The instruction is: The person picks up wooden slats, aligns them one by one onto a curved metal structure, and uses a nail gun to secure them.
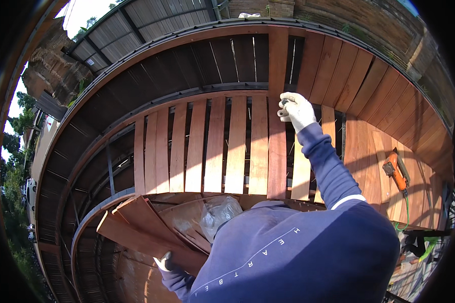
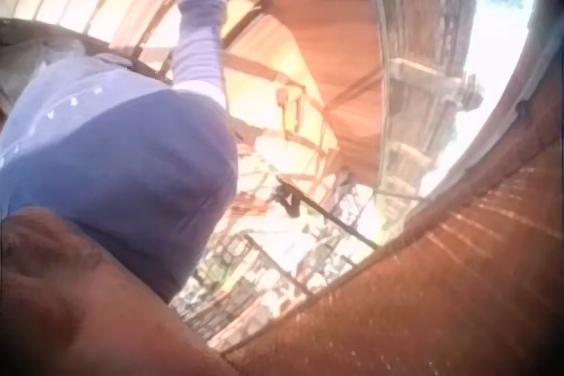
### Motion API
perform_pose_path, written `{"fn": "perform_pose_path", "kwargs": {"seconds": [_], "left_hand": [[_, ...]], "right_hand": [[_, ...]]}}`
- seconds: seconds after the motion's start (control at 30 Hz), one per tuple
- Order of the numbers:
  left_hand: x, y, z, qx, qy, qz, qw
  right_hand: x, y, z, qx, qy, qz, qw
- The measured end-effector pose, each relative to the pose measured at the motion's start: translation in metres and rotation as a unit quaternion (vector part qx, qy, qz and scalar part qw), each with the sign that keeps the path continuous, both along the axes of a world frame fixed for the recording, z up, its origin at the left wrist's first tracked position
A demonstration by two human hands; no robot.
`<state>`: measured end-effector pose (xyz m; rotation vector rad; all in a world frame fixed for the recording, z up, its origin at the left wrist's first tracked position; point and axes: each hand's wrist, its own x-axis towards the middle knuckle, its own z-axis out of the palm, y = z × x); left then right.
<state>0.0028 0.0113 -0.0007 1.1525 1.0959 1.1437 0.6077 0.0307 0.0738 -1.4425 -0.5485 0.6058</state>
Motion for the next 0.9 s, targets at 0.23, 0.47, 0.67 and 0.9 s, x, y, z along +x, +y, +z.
{"fn": "perform_pose_path", "kwargs": {"seconds": [0.23,0.47,0.67,0.9], "left_hand": [[0.007,0.056,-0.016,-0.007,-0.032,-0.108,0.994],[0.007,0.113,-0.047,0.029,0.03,-0.207,0.977],[0.028,0.136,-0.034,-0.054,-0.032,-0.235,0.97],[0.048,0.139,-0.009,-0.027,-0.03,-0.207,0.978]], "right_hand": [[-0.134,-0.137,-0.052,-0.277,0.164,0.297,0.899],[-0.158,-0.186,-0.1,-0.336,-0.08,0.289,0.893],[-0.172,-0.192,-0.164,-0.203,0.217,0.156,0.942],[-0.198,-0.174,-0.17,0.087,0.489,-0.017,0.868]]}}
